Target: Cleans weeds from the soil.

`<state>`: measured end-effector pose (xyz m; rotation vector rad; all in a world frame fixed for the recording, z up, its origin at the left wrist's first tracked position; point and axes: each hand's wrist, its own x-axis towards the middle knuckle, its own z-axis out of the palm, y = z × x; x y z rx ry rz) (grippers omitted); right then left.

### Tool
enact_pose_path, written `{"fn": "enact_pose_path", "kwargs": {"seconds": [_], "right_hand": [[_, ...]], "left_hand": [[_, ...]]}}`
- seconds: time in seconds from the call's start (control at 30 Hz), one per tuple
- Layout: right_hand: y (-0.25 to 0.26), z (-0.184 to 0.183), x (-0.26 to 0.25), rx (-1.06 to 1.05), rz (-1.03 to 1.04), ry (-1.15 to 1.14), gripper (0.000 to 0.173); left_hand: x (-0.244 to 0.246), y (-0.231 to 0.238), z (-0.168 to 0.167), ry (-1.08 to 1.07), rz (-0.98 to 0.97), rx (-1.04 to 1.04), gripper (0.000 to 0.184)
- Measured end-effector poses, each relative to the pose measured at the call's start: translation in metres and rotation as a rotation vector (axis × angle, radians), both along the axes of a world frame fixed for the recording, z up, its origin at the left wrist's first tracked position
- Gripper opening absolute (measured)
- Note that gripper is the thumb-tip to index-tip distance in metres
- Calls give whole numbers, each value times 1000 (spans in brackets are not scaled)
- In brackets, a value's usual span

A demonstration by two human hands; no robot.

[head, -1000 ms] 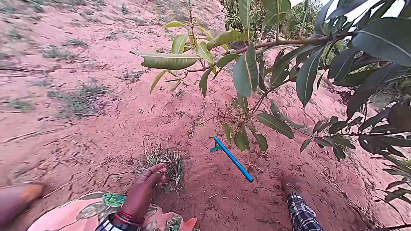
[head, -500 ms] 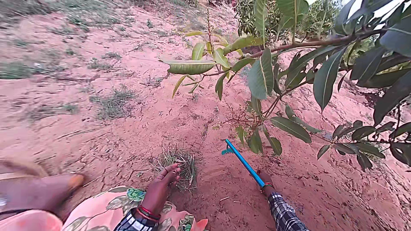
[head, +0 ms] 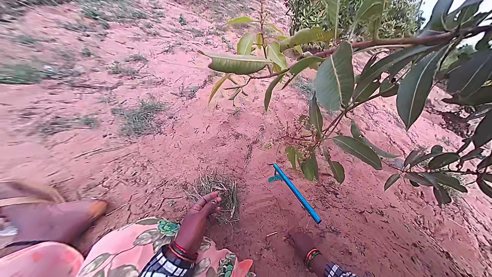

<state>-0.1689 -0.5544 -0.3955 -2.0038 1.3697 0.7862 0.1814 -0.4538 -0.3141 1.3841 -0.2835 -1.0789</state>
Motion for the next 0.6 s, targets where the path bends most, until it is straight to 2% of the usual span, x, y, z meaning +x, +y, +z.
{"fn": "enact_pose_path", "kwargs": {"seconds": [0.13, 0.23, 0.33, 0.43, 0.5, 0.53, 0.57, 0.6], "right_hand": [[-63, -7, -57, -332, -373, -62, 41], [-109, -6, -79, -465, -319, 62, 41], [-133, -16, -87, -406, -419, 84, 54], [-122, -28, -68, -321, -480, 28, 57], [-99, -43, -49, -362, -390, -8, 69], [-87, -56, -41, -401, -330, -30, 67], [-74, -57, -32, -410, -243, -32, 59], [-62, -45, -20, -356, -149, 5, 49]], "left_hand": [[-1, 1, 3, 1, -13, -18, 29], [0, 3, 6, 26, 1, -25, 28], [-1, 3, 9, 41, -3, -36, 28], [-1, 5, 10, 40, 1, -32, 27], [0, 4, 8, 49, 10, -42, 27], [0, 3, 8, 54, 15, -42, 27], [0, 2, 8, 57, 13, -38, 27], [0, 1, 7, 57, 8, -35, 27]]}}
